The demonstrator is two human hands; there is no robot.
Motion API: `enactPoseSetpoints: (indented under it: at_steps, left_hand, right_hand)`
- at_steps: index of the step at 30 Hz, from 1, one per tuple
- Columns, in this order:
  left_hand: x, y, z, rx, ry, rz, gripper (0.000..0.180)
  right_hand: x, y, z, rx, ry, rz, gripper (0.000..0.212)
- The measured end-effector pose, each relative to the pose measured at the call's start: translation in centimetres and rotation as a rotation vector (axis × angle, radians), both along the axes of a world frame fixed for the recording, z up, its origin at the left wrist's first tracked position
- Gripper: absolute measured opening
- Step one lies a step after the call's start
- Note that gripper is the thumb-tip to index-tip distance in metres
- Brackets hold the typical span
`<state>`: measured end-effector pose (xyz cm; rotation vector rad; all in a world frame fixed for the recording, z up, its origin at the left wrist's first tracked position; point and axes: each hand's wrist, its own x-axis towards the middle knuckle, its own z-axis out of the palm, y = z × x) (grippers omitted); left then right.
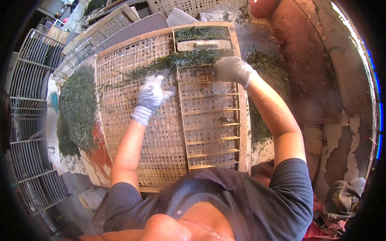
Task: The person uses gloved hands to lift handfuls of green leaves from a large pile and spread them evenly into partitioned rectangular sections on a flat woven tray.
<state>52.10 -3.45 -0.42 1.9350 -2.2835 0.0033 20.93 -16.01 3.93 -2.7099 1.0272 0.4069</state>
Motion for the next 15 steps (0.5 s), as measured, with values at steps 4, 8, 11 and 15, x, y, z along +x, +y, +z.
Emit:
enactPoseSetpoints:
  at_steps: [4, 8, 11, 15]
  left_hand:
    - [-3.8, -2.6, 0.7, 0.088, -0.022, -0.021, 0.032]
    - [-2.1, -5.2, 0.4, -0.127, 0.295, 0.122, 0.019]
    - [1.2, -5.7, 1.0, 0.004, 1.313, 0.615, 0.031]
    - [3.1, -3.2, 1.5, -0.020, 0.861, 0.580, 0.047]
  right_hand:
    - [3.9, -0.3, -0.6, 0.105, -0.398, 0.041, 0.036]
    - [4.7, -1.3, -3.3, 0.561, -0.940, -0.051, 0.064]
    - [4.0, -1.2, -4.1, 0.599, -1.005, -0.092, 0.071]
    - [3.7, -1.1, -2.8, -0.007, -0.724, 0.197, 0.062]
